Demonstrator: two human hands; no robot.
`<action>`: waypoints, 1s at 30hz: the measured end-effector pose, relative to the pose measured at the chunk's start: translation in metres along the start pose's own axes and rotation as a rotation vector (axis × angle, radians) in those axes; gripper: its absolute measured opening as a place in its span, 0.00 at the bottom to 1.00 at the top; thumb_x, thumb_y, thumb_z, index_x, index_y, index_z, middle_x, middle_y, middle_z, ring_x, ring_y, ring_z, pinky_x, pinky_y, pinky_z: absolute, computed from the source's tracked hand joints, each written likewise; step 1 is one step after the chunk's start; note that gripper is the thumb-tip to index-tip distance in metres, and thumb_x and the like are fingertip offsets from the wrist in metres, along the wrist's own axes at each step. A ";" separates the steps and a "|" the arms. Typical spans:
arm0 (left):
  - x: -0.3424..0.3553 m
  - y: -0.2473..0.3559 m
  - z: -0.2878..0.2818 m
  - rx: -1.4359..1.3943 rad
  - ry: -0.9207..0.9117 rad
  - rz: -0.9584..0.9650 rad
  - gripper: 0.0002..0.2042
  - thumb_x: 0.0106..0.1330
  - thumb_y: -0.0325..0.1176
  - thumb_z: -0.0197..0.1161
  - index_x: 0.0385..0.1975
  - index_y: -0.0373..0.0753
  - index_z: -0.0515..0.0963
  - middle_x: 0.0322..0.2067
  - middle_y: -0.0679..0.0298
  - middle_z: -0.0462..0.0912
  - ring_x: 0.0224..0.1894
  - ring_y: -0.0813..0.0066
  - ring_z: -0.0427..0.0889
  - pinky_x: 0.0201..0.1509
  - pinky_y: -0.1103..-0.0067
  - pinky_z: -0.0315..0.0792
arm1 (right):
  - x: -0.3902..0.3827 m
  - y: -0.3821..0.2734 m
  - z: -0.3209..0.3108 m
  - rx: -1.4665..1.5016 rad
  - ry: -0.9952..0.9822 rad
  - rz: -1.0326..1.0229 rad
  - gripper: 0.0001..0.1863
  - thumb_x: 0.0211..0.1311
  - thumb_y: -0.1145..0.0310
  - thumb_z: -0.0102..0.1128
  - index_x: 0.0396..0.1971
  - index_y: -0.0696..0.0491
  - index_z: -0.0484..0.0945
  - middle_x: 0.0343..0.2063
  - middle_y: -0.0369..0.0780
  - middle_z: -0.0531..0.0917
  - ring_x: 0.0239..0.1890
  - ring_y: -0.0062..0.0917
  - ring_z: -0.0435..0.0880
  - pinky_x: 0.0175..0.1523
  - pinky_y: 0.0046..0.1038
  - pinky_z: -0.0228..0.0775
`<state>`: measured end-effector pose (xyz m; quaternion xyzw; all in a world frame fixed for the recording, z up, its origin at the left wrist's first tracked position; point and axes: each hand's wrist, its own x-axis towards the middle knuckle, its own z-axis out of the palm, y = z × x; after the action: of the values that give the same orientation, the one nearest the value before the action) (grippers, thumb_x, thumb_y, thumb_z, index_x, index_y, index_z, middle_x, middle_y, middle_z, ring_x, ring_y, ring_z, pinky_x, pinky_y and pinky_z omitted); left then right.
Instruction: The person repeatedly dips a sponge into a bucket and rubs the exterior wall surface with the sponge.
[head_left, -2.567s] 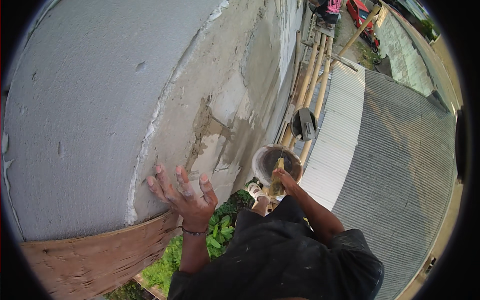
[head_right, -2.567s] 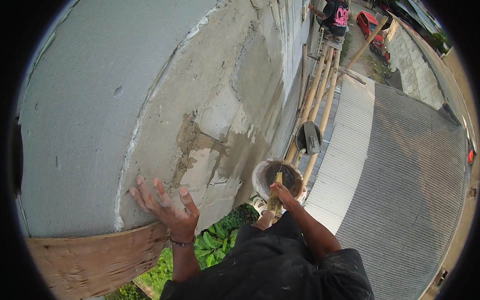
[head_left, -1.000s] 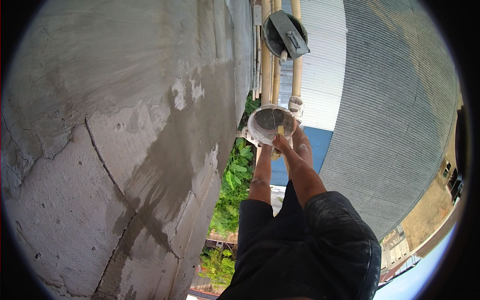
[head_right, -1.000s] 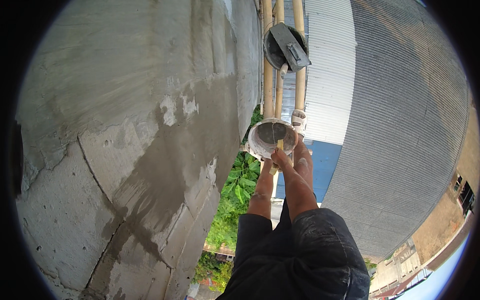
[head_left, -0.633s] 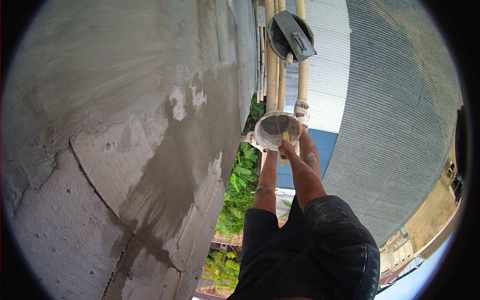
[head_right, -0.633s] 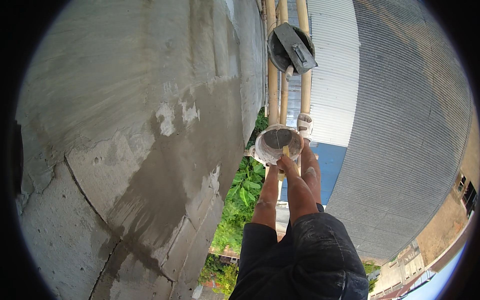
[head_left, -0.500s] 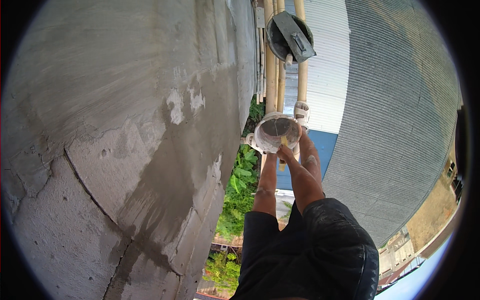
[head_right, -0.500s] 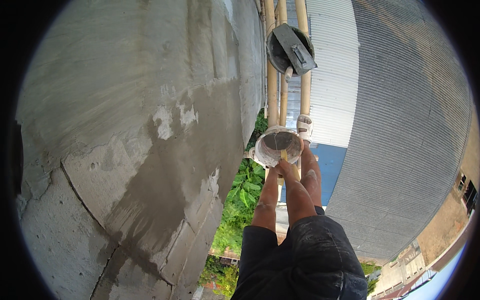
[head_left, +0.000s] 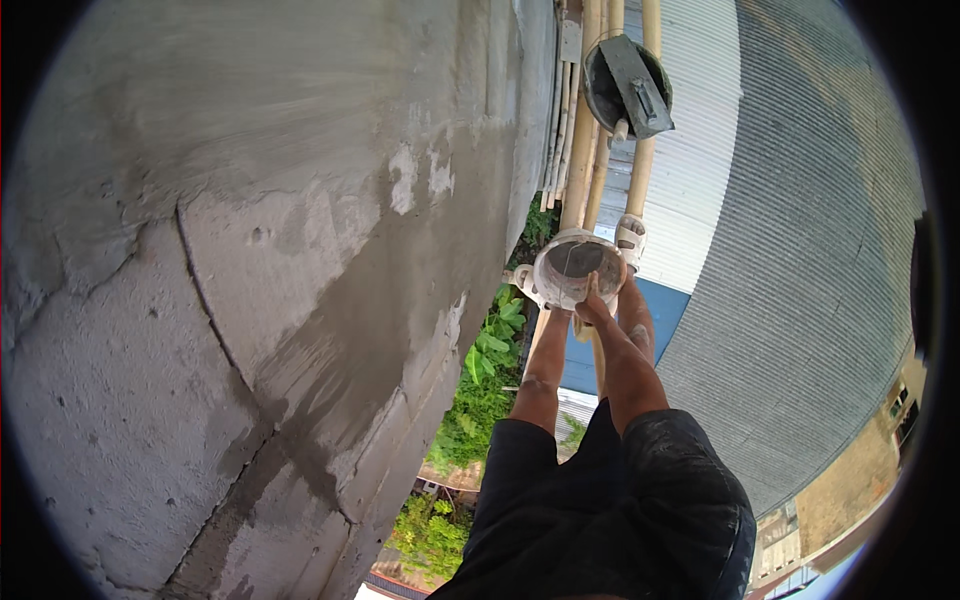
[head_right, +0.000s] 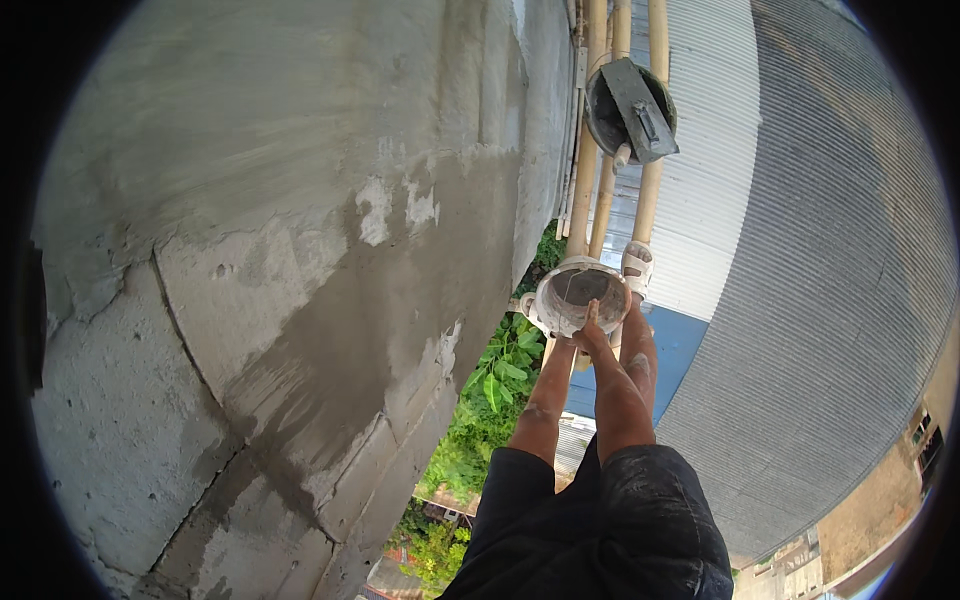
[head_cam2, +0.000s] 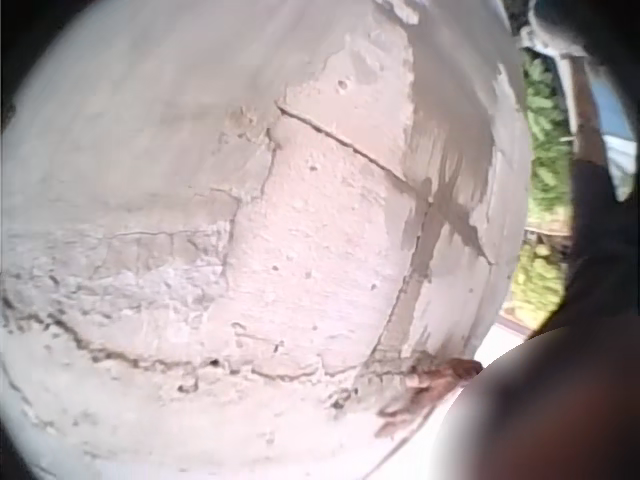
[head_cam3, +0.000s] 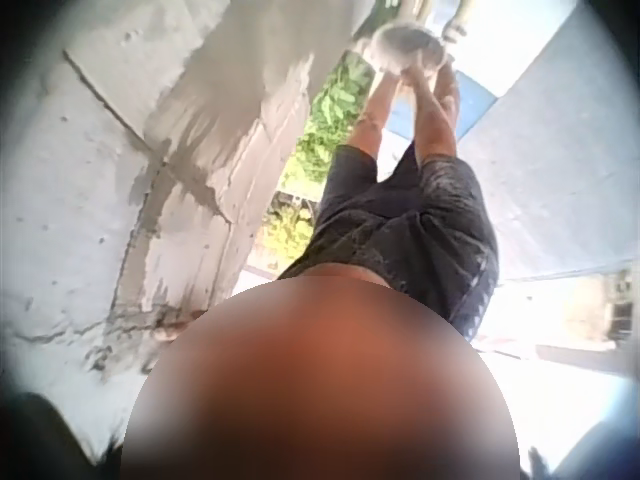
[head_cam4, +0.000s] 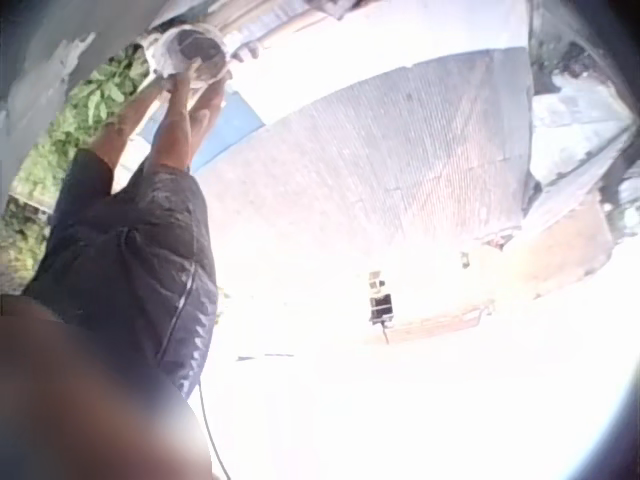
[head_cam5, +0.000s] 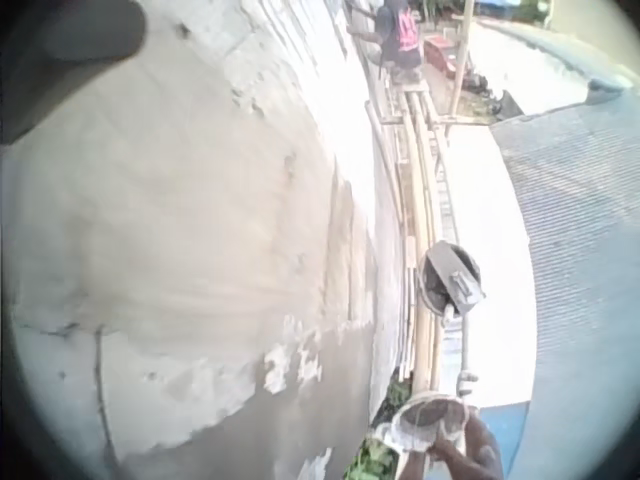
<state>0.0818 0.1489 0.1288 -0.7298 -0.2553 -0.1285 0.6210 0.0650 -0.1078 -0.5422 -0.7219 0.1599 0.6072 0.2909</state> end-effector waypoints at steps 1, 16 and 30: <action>-0.004 -0.007 -0.001 -0.015 -0.034 -0.035 0.37 0.68 0.59 0.49 0.66 0.33 0.57 0.70 0.35 0.40 0.72 0.35 0.40 0.66 0.38 0.37 | 0.003 0.032 -0.025 0.044 0.096 -0.021 0.55 0.53 0.67 0.54 0.70 0.51 0.22 0.37 0.57 0.81 0.40 0.46 0.84 0.43 0.39 0.76; -0.014 -0.032 -0.012 -0.230 -0.012 -0.103 0.32 0.70 0.60 0.44 0.68 0.48 0.59 0.70 0.37 0.42 0.73 0.35 0.33 0.66 0.39 0.23 | -0.424 -0.307 -0.091 0.393 0.105 -1.148 0.39 0.72 0.47 0.43 0.73 0.50 0.42 0.68 0.52 0.54 0.69 0.42 0.56 0.70 0.36 0.51; -0.013 -0.034 -0.015 -0.246 -0.014 -0.095 0.30 0.69 0.60 0.45 0.67 0.55 0.62 0.69 0.35 0.45 0.72 0.32 0.32 0.63 0.36 0.21 | -0.453 -0.313 0.018 0.233 0.457 -1.453 0.34 0.61 0.63 0.61 0.67 0.53 0.62 0.47 0.53 0.64 0.49 0.44 0.65 0.57 0.39 0.61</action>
<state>0.0551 0.1351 0.1541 -0.7884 -0.2761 -0.1829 0.5184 0.1381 0.0917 -0.0342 -0.7180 -0.2352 0.0787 0.6504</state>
